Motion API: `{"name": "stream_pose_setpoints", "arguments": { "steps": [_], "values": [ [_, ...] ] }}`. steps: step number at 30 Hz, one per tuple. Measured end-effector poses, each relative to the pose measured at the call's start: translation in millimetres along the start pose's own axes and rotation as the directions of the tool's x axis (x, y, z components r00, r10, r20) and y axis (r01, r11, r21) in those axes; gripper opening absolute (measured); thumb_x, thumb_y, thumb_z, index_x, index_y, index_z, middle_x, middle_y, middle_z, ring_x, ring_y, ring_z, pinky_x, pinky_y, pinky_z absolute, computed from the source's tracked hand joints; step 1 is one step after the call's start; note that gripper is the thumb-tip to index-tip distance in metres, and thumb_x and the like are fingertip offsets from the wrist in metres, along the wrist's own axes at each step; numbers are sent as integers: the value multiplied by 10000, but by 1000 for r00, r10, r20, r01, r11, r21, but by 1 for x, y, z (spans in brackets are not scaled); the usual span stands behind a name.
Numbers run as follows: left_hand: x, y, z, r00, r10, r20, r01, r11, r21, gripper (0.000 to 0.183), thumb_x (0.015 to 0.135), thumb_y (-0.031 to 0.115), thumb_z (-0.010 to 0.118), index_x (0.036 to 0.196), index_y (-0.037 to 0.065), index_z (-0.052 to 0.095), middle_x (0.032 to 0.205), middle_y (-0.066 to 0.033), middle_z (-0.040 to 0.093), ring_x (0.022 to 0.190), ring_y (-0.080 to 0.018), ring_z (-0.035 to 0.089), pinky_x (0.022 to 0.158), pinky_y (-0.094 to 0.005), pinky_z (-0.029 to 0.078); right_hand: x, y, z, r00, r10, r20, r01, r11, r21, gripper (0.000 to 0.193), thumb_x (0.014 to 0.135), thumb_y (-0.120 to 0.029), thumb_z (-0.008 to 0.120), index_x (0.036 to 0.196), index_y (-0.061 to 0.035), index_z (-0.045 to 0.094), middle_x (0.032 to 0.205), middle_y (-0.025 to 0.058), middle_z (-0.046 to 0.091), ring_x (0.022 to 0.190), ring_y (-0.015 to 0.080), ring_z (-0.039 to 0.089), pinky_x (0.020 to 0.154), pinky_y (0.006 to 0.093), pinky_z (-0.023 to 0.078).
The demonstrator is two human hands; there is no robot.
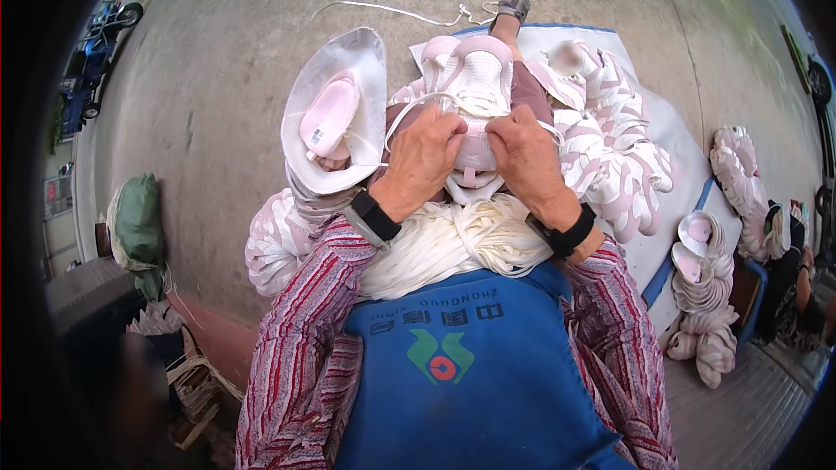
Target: The recorder is lacing and tying the shoelaces of multiple pairs of pink and white sneakers.
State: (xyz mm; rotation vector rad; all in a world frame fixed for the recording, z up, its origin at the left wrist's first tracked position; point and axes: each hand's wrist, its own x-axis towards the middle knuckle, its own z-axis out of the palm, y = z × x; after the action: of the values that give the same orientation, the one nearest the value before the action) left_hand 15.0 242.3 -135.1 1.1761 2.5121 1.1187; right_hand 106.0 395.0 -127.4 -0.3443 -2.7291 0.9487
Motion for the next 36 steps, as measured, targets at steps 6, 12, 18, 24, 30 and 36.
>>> {"name": "stream_pose_setpoints", "arguments": {
  "steps": [6,12,18,24,30,36],
  "values": [
    [3,0,5,1000,-4,-5,5,979,205,85,773,71,648,835,39,600,837,-131,559,778,-336,586,663,-416,478,-3,17,-7,1000,27,15,-30,983,183,92,807,-65,619,874,-17,659,825,171,573,765,342,591,702,415,471],
    [6,-3,2,997,-62,45,61,998,26,96,821,83,616,885,21,580,785,-140,585,717,-311,599,640,-397,468,3,1,-1,999,9,36,-6,997,-83,75,826,-75,578,837,-7,608,863,181,564,744,370,618,653,450,496],
    [4,-3,-1,976,-192,100,194,981,-18,125,848,102,603,937,24,562,766,-155,617,704,-312,616,625,-389,467,7,4,9,997,-15,73,25,989,-143,78,812,-66,569,802,7,595,856,195,565,737,389,627,647,451,513],
    [3,-4,3,995,-90,45,87,994,58,156,837,125,613,966,51,564,729,-180,628,681,-354,630,588,-425,469,13,14,10,995,-27,92,21,998,66,98,784,-73,588,792,17,628,847,216,589,766,405,616,696,465,506],
    [5,-3,4,997,-59,54,52,990,130,206,820,123,616,1019,75,610,721,-173,644,679,-359,637,595,-431,489,13,9,14,998,-1,70,4,999,-40,129,776,-78,590,770,41,640,806,244,590,775,397,620,701,460,503],
    [5,-9,5,990,-107,88,97,989,109,226,811,137,621,1031,92,642,720,-165,648,661,-335,641,598,-413,496,18,13,13,993,25,117,-27,1000,16,145,771,-93,593,773,46,636,794,259,583,751,413,625,671,469,505]
  ]
}}
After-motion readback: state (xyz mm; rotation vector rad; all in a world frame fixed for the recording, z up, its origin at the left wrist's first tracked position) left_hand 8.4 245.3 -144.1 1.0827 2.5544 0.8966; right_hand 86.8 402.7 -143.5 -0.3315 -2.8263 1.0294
